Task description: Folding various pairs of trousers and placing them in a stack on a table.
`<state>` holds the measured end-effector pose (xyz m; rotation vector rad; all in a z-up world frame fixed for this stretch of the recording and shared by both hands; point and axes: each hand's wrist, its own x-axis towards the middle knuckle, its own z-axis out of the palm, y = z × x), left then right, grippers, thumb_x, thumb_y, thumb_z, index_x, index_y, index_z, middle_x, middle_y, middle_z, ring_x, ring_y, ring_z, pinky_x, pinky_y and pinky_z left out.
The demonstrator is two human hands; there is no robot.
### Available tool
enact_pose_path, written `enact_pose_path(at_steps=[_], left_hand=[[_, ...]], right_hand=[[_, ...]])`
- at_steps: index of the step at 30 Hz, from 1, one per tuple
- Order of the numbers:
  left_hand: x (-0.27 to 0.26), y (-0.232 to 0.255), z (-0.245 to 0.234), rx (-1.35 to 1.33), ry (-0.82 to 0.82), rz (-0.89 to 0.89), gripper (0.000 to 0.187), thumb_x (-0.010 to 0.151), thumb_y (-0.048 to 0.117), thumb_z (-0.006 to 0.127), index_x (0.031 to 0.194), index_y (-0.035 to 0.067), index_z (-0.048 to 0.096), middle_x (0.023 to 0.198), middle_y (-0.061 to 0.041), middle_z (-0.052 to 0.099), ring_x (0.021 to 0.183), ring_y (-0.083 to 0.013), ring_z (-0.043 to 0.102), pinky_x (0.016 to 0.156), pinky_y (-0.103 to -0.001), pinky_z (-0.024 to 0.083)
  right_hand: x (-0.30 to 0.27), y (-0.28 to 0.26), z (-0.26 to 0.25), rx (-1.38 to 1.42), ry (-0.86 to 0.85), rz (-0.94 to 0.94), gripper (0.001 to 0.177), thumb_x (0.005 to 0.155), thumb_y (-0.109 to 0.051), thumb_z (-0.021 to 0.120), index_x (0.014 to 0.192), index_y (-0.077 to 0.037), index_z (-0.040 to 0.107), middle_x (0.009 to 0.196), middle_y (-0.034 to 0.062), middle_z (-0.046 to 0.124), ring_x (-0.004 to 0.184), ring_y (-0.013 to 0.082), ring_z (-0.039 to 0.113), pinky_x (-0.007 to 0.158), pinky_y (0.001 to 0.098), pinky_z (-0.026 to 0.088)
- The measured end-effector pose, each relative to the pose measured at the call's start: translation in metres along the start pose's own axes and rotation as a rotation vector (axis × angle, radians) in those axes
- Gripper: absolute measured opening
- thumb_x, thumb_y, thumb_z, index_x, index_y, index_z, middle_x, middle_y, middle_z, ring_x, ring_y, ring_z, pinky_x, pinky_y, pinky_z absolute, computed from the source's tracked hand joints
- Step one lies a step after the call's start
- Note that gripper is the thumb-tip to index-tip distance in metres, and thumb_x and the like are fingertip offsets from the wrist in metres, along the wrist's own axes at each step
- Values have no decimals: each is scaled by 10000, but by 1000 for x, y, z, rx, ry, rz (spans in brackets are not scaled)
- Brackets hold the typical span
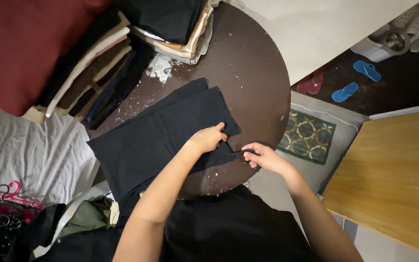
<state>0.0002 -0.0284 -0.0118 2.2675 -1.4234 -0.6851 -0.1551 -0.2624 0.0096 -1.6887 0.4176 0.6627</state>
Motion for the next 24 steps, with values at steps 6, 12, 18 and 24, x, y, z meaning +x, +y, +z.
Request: enact_pose_path(at_steps=[6,12,18,24], left_hand=[[5,-30,-5,-146,55,-58,190,857,99,745,1045,88,718,1094,-129,645,1021,-356,674,881,-418,551],[-5,6,-79,-178,-74,-145,222,832,96,743,1053,109,720,1104,-110,626,1022,-340,649,865,-419,520],[-5,-8,-42,-262,-13,-215,207,858,89,729,1065,98,715,1094,-114,630,1016,-339,659,857,-416,536],[-14,-9,-13,-362,143,-147,302,832,76,759,1122,77,678,1057,-149,640,1045,-348,649,888,-412,528]], right_hand=[[4,-5,10,-21,-144,27,269,961,-234,658,1146,-40,648,987,27,779,771,113,727,652,238,532],[50,-32,66,4,-42,-78,249,1017,-233,614,1110,-17,695,944,78,792,750,131,740,648,246,549],[87,-37,96,352,-13,182,268,1028,-213,540,1250,-68,581,1001,56,703,779,171,714,655,297,576],[75,-21,67,174,-161,164,289,986,-188,584,1249,-67,579,1041,21,742,805,121,700,673,280,568]])
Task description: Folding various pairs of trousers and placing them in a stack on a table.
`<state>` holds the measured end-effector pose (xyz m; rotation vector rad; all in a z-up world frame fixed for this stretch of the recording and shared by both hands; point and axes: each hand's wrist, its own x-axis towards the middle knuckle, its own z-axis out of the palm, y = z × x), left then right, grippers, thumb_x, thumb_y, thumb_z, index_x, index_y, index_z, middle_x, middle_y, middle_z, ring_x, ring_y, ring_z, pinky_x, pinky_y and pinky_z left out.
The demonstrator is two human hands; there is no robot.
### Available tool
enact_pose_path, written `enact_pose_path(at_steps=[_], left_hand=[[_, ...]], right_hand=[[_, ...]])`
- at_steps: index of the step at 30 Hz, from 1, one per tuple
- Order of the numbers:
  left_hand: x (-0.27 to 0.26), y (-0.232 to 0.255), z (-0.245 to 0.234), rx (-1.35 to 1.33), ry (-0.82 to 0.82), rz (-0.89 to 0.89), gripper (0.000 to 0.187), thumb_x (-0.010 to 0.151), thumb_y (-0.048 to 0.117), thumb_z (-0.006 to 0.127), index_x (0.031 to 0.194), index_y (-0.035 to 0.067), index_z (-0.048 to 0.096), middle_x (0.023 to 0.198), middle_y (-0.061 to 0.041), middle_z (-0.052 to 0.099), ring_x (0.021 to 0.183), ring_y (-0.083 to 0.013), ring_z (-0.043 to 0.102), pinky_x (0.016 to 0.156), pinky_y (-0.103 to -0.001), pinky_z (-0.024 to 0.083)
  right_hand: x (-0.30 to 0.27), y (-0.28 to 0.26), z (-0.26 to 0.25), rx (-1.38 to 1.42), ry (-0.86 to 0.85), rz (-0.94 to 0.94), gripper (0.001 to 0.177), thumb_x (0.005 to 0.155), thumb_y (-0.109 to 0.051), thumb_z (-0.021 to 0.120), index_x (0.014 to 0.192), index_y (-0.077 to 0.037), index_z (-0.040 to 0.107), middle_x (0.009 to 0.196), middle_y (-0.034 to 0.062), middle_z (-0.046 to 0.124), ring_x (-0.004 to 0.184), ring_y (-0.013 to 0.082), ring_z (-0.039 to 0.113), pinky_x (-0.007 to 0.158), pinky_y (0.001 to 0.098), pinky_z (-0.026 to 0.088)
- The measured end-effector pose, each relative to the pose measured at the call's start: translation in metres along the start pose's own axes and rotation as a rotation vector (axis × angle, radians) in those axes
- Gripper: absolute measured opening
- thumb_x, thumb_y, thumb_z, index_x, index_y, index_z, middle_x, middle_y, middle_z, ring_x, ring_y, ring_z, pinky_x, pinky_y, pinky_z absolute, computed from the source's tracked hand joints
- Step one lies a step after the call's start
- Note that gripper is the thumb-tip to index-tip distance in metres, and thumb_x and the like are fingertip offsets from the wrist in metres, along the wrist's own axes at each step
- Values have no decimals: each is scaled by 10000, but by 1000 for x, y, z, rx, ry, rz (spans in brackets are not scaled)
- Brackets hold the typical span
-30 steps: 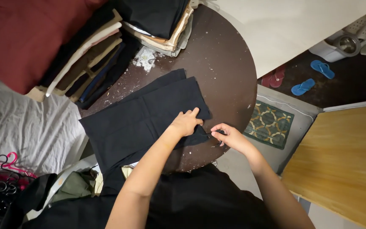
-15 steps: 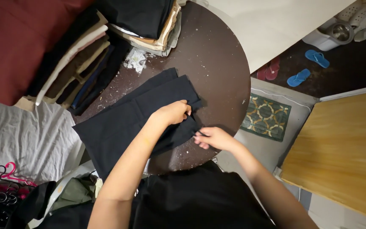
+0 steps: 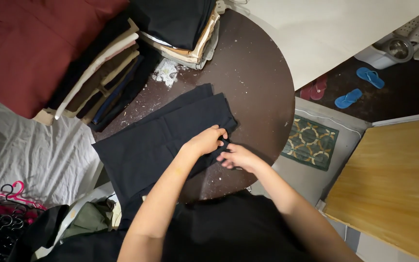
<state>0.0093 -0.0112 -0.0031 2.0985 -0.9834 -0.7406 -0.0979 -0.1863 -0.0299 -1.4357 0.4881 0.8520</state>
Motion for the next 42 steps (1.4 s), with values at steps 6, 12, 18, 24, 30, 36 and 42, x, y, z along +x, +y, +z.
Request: enact_pose_path(at_steps=[6,12,18,24,30,36,42], left_hand=[[-10,6,-18,-147,147,28,394,869,4,652,1248,110,665,1108,-153,609,1026,-345,633,893,-395,519],[-57,49,-76,-186,515,28,353,924,-9,605,1243,110,700,1030,-128,554,951,-281,622,851,-326,515],[-102,78,-116,-294,735,-58,352,957,-10,576,1259,117,706,1047,-83,546,830,-182,599,756,-249,489],[-120,72,-110,-283,800,-74,360,961,-23,586,1261,127,716,1074,-96,574,807,-181,602,759,-247,495],[-122,92,-110,-230,824,14,459,899,-79,547,1272,138,704,1199,-124,604,874,-207,655,776,-266,520],[-92,110,-59,223,458,255,465,719,-25,608,1097,190,773,1303,-95,636,1016,-299,666,784,-437,517],[-134,67,56,-100,245,49,277,861,10,588,1020,160,758,1293,-65,650,1154,-287,657,932,-413,529]], right_hand=[[-39,-8,-44,-414,122,-15,517,911,-281,740,1341,-58,559,841,71,755,705,157,655,636,300,534],[-98,-88,-4,-701,42,8,577,893,-332,769,1337,-38,546,761,98,763,757,150,724,706,265,532],[-49,-115,50,385,-209,43,500,963,-169,605,1398,32,462,1094,250,693,931,354,718,833,416,558],[-3,-87,36,400,-92,24,615,938,33,457,1519,-134,345,1346,286,545,1170,419,689,1032,464,573],[14,-54,-49,69,322,-249,428,1059,-158,473,1445,-5,579,1325,243,663,1166,434,660,967,500,529],[-53,-120,-4,703,-92,-81,928,851,-743,382,1521,-102,404,1402,163,581,1088,428,650,908,568,554],[5,-78,-15,356,75,-104,758,786,78,562,1493,-134,390,1381,151,598,1183,289,669,989,415,587]])
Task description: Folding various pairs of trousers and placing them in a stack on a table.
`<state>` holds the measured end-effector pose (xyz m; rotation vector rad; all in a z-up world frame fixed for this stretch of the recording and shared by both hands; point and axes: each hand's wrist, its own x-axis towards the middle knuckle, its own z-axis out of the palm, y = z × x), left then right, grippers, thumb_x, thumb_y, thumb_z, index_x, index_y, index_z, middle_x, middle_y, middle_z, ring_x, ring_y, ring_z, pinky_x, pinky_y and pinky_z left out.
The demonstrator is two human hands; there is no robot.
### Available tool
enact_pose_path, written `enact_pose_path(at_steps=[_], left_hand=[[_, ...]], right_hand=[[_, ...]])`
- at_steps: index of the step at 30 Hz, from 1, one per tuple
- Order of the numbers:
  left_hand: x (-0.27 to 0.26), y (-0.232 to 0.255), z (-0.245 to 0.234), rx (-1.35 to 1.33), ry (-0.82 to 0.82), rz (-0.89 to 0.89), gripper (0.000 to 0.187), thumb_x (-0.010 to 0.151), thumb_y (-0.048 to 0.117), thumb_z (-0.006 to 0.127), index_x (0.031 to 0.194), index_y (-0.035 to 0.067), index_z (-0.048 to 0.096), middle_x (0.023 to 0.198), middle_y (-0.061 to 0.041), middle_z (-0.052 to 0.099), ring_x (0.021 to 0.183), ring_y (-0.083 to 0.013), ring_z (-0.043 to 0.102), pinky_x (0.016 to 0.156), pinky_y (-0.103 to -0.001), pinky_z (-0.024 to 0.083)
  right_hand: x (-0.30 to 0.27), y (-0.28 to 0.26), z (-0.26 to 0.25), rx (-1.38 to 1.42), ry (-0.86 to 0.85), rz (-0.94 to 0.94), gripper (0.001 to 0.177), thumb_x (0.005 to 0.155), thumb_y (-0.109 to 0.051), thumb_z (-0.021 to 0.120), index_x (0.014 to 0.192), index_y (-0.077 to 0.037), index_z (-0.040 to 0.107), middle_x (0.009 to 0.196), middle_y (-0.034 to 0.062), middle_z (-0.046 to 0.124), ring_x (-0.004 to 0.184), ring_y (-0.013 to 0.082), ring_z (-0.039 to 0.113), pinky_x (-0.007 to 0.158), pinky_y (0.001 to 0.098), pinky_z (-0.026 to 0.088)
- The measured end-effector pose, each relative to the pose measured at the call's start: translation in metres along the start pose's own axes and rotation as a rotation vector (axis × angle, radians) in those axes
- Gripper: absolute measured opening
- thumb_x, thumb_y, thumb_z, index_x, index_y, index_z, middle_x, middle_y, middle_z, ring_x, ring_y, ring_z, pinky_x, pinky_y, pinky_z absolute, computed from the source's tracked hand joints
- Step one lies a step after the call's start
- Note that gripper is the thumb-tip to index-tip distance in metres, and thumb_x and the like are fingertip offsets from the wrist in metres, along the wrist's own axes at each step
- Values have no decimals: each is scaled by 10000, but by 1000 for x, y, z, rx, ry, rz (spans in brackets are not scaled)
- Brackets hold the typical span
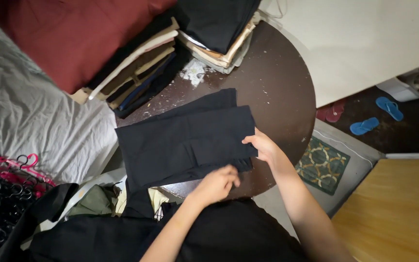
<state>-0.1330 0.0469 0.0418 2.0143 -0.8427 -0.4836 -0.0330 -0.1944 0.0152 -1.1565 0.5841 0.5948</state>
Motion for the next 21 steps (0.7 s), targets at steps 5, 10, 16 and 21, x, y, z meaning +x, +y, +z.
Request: enact_pose_path(at_steps=[5,10,16,21], left_hand=[[-6,3,-15,-96,286,-16,394,855,-41,509,1211,21,664,1275,-212,625,1173,-416,611,991,-467,499],[-37,-102,-9,354,571,-355,205,887,31,515,1013,-16,669,1017,-269,679,974,-449,653,930,-533,515],[-141,-189,-42,572,962,-493,342,972,224,567,1218,22,690,1223,-190,709,1128,-403,658,1004,-490,500],[-159,-183,-40,370,919,-521,462,950,267,569,1319,-7,620,1321,-250,632,1216,-429,567,1003,-487,451]], right_hand=[[-50,-48,97,221,-240,-7,675,793,109,550,1433,-94,480,1254,130,634,1128,277,654,964,410,575],[-76,-77,133,304,-509,-11,598,843,85,593,1424,-4,485,1254,181,642,1132,320,651,984,440,561],[-43,-32,67,98,-308,-95,808,707,89,523,1493,-81,441,1292,140,617,1129,296,651,928,438,578],[-11,44,31,-251,64,105,858,761,122,451,1545,-215,353,1418,57,545,1265,222,563,970,402,536]])
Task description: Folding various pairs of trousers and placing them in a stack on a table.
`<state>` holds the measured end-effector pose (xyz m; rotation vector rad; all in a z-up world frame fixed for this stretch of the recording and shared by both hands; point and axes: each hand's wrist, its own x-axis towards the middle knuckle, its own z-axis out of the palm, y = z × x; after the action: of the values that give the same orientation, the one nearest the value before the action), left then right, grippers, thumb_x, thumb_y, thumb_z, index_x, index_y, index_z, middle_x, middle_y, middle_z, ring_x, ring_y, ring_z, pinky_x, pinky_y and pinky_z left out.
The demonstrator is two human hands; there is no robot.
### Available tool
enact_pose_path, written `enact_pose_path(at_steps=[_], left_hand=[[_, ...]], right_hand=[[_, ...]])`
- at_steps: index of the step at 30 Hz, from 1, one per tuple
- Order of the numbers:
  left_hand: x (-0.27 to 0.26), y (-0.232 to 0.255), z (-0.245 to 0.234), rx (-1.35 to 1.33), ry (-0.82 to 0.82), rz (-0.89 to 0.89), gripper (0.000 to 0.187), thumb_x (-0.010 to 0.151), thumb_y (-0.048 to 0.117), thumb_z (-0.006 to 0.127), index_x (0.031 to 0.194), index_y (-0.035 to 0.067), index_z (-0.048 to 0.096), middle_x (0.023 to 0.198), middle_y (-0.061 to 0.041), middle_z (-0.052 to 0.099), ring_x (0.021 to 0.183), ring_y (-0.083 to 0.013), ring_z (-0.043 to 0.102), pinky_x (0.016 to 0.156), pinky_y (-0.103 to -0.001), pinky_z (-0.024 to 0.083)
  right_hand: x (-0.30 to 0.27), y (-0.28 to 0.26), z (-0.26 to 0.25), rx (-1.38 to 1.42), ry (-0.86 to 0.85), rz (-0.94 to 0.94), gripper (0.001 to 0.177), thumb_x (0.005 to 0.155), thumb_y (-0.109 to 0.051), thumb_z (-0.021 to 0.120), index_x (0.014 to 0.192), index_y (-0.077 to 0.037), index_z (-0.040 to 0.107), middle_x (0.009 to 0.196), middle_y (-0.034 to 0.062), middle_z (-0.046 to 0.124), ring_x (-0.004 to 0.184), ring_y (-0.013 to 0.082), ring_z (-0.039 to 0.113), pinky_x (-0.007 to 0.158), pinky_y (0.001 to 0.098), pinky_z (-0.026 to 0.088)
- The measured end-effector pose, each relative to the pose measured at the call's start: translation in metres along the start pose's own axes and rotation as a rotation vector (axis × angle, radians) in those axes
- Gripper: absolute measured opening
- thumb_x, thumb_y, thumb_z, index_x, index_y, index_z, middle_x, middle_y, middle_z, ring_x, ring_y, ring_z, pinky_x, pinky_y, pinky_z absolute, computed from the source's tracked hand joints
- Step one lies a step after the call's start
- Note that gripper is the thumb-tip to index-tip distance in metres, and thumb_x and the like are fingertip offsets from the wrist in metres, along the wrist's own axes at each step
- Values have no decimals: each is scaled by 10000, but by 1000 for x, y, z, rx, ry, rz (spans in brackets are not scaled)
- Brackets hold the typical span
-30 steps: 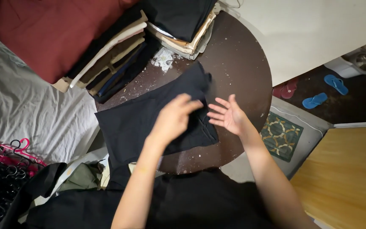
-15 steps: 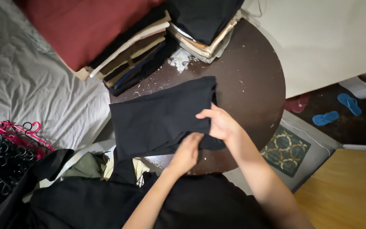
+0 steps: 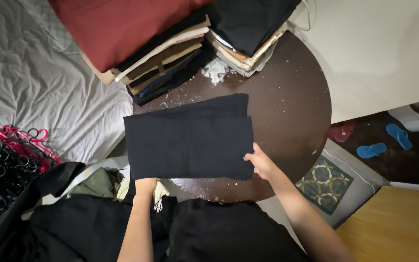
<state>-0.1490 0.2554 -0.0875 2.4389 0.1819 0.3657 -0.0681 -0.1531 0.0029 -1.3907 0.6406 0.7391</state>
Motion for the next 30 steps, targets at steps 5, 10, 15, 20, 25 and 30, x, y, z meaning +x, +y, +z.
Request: enact_pose_path(at_steps=[5,10,15,20,25,30], left_hand=[[-17,-9,-8,-113,-214,-410,429,972,252,563,1329,16,593,1324,-214,622,1212,-390,575,958,-462,469],[-53,-46,-4,-49,-322,-209,330,937,103,539,1238,21,648,1255,-206,668,1197,-398,599,993,-441,494],[-51,-27,-19,-99,-153,-209,364,893,68,541,1238,-5,633,1247,-244,649,1170,-438,581,971,-467,474],[-31,3,-22,-114,-269,-590,339,966,144,554,1267,3,619,1267,-244,642,1198,-434,573,966,-474,478],[-23,54,-11,-161,-168,-200,396,924,145,566,1282,-18,607,1311,-226,625,1225,-406,563,1019,-453,456],[-22,106,44,-88,-299,62,425,897,56,542,1306,-48,589,1347,-287,572,1253,-453,508,1049,-472,418]], right_hand=[[20,24,-15,-133,-75,-217,751,849,47,526,1549,-148,335,1439,182,563,1266,264,606,998,388,520],[23,40,-6,-818,331,-338,737,862,-202,753,1515,-118,423,1402,204,500,1121,290,662,1002,362,553],[29,40,32,-875,422,-423,722,823,-317,874,1362,39,552,1218,243,640,1159,352,625,996,422,519],[48,18,28,-350,164,-167,646,742,-159,825,1256,84,519,1104,227,710,976,296,749,858,399,629],[13,-26,-28,-121,145,-135,435,782,-80,712,1188,55,633,1019,183,741,877,297,744,784,420,624],[26,9,-143,-110,237,-367,495,807,-195,801,1189,91,670,1132,225,736,985,338,720,869,431,600]])
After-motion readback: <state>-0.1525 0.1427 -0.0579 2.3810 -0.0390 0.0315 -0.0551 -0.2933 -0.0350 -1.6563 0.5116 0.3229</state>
